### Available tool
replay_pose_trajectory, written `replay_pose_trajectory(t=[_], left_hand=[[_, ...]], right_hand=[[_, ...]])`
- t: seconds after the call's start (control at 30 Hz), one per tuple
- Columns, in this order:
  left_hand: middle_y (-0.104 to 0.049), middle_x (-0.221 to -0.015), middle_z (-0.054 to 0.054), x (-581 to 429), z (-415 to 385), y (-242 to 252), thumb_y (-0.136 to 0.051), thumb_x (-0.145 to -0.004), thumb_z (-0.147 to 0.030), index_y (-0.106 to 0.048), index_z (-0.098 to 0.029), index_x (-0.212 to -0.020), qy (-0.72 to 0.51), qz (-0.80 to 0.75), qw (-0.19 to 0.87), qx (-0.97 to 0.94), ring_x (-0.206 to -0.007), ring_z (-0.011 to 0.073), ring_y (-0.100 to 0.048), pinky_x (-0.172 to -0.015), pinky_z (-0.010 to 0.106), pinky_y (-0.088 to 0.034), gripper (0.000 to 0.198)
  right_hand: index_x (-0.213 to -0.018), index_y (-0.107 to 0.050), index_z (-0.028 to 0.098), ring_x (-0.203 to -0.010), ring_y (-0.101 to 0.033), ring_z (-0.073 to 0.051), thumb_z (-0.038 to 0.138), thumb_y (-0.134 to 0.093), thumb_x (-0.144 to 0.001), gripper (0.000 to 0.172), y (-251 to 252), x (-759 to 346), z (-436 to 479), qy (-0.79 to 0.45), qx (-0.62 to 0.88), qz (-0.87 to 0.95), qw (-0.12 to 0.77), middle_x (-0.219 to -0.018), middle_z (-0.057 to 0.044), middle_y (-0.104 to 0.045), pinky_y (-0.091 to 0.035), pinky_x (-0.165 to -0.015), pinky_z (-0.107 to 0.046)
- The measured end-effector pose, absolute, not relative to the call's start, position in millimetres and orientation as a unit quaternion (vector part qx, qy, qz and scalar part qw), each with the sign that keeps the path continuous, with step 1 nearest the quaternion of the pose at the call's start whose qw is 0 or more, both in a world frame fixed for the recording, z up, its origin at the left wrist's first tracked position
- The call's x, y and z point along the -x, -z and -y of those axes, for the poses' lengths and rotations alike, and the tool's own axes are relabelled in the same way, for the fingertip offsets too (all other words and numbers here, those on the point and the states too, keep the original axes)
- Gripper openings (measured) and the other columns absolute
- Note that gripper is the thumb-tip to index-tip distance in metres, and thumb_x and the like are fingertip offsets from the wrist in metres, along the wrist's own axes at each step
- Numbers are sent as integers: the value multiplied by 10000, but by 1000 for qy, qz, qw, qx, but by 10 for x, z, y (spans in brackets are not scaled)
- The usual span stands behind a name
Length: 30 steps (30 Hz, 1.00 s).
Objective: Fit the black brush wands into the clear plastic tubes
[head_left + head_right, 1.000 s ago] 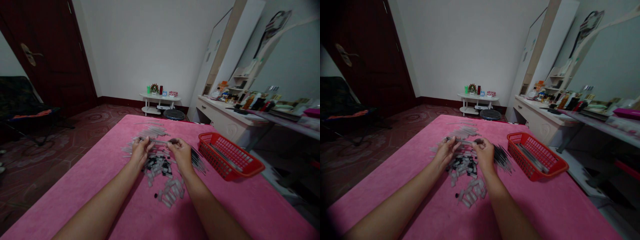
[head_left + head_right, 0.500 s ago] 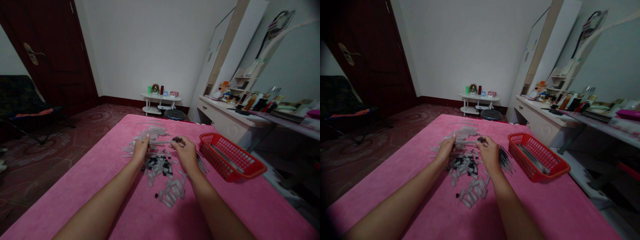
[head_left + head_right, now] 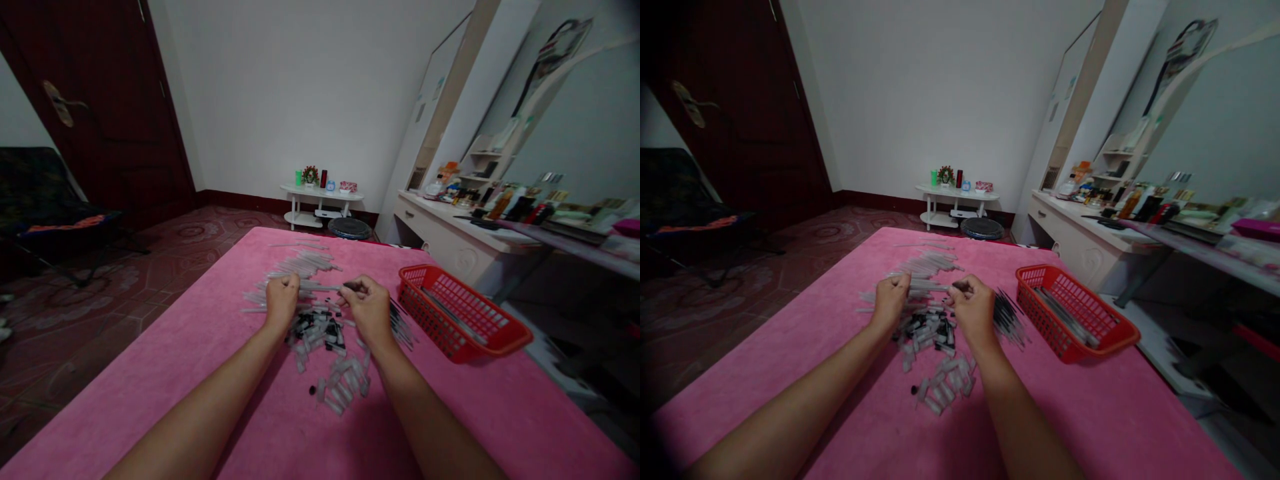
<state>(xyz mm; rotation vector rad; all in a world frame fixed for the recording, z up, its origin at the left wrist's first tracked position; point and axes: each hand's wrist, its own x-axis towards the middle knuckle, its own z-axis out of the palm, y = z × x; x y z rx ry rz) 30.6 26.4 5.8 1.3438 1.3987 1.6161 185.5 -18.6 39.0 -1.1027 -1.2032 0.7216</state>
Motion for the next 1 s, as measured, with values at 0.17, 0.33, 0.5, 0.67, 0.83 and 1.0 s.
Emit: replay_pose_trajectory(t=[0.17,0.33,0.5,0.67,0.83,1.0], left_hand=[[-233,-439,-50,-329,-209,-89,-446,-802,-390,-286,-202,-458,-624,-522,285,-507,-424,84,-236,-443,237,-172,423],[-221,-475,-40,-345,-139,-155,-446,-807,-403,-271,-197,-472,-642,-508,249,-518,-461,87,-228,-474,249,-167,430],[-226,-496,-33,-338,-107,-186,-449,-813,-395,-285,-188,-477,-656,-488,224,-530,-478,88,-239,-492,254,-183,427],[-234,-488,-35,-325,-106,-185,-459,-824,-404,-295,-185,-470,-654,-481,222,-540,-476,90,-244,-497,252,-197,447],[-349,-467,-33,-356,-94,-230,-496,-831,-429,-446,-172,-476,-620,-443,263,-591,-477,102,-331,-501,233,-241,441],[-631,-671,15,-207,-264,-181,-540,-824,-393,-686,-212,-901,-629,-434,303,-569,-606,155,-522,-591,220,-357,245]], right_hand=[[-626,-537,177,-451,-628,-160,230,-680,-604,154,-478,-1849,222,-362,479,490,633,-545,10,-629,-494,-417,-232],[-606,-554,165,-420,-607,-150,239,-699,-565,168,-496,-1882,206,-426,478,445,627,-525,-12,-645,-512,-397,-237],[-576,-547,167,-407,-593,-146,217,-723,-538,187,-474,-1911,190,-491,503,394,592,-494,-26,-637,-513,-385,-237],[-624,-550,172,-441,-604,-134,233,-715,-556,189,-454,-1912,195,-529,482,401,572,-532,-20,-647,-524,-427,-235],[-681,-592,157,-406,-562,-116,264,-680,-567,180,-545,-1956,185,-508,482,503,506,-536,5,-626,-461,-394,-214],[-749,-670,169,-578,-629,-185,271,-617,-631,165,-817,-2523,155,-206,602,570,520,-644,-47,-664,-477,-536,-280]])
